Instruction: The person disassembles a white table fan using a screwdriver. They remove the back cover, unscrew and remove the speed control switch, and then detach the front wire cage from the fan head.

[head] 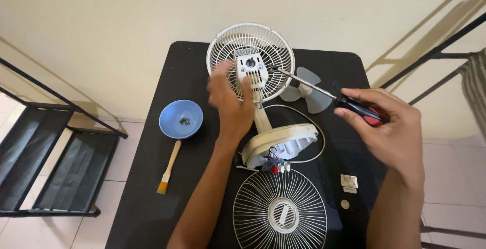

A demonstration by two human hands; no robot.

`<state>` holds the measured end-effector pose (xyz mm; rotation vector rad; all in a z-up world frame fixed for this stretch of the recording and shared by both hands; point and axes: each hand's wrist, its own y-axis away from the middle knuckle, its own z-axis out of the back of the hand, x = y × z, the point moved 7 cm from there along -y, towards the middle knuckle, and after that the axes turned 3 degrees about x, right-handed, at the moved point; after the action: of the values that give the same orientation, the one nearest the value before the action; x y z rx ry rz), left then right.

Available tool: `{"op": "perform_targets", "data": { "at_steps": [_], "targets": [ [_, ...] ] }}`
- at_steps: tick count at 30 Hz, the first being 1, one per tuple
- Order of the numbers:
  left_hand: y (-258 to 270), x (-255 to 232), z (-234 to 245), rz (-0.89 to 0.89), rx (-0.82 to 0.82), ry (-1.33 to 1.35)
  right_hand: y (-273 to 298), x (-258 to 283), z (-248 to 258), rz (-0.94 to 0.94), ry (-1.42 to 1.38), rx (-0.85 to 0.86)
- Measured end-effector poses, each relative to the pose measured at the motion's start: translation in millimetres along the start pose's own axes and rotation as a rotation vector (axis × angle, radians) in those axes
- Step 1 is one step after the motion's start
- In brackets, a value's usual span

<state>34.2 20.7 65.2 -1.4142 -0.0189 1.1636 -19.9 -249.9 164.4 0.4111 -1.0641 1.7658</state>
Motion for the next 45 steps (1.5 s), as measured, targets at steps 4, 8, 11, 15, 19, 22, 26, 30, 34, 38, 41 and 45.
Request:
{"op": "perform_targets", "data": {
  "at_steps": [4,8,11,15,19,22,26,30,34,38,41,45],
  "targets": [
    [-6.5,-32.6,-4.9,0.15,0.333,0.751,2.2,4.4,0.9,0.026,-0.027,0.016],
    [-6.8,-43.8,-3.3,0.235,0.289,1.023,3.1,8.9,-2.2,0.04,-0.015,0.047],
    [-4.2,-37.7,0.3,0.239,0.235,1.03,5.9,10.3,-7.5,0.04,-0.041,0.062],
    [-1.0,-23.9,11.9,0.294,0.218,0.99,7.2,15.7,-18.1,0.059,-0.071,0.082],
    [-6.2,-4.3,40.2,0.385,0.279,0.809,4.2,30.5,-38.4,0.127,-0.101,0.131],
    [-13.5,14.8,75.7,0.411,0.313,0.567,-0.7,43.6,-68.1,0.156,-0.078,0.202],
    [-12.8,43.3,120.2,0.42,0.339,0.153,-17.7,64.2,-110.5,0.241,0.034,0.339],
    [-3.1,73.1,138.0,0.362,0.406,-0.135,-29.0,63.0,-153.0,0.122,0.176,0.522],
    [16.0,107.0,129.8,0.388,0.548,-0.431,-34.6,60.1,-181.2,0.082,0.318,0.661],
    [31.0,121.6,120.8,0.373,0.559,-0.497,-34.8,51.6,-187.4,0.0,0.355,0.717],
    [32.5,127.1,113.8,0.367,0.586,-0.547,-36.3,51.9,-186.7,0.04,0.321,0.685],
    [29.5,113.2,107.3,0.275,0.586,-0.594,-35.2,51.6,-168.8,0.099,0.272,0.57]
  ]
}}
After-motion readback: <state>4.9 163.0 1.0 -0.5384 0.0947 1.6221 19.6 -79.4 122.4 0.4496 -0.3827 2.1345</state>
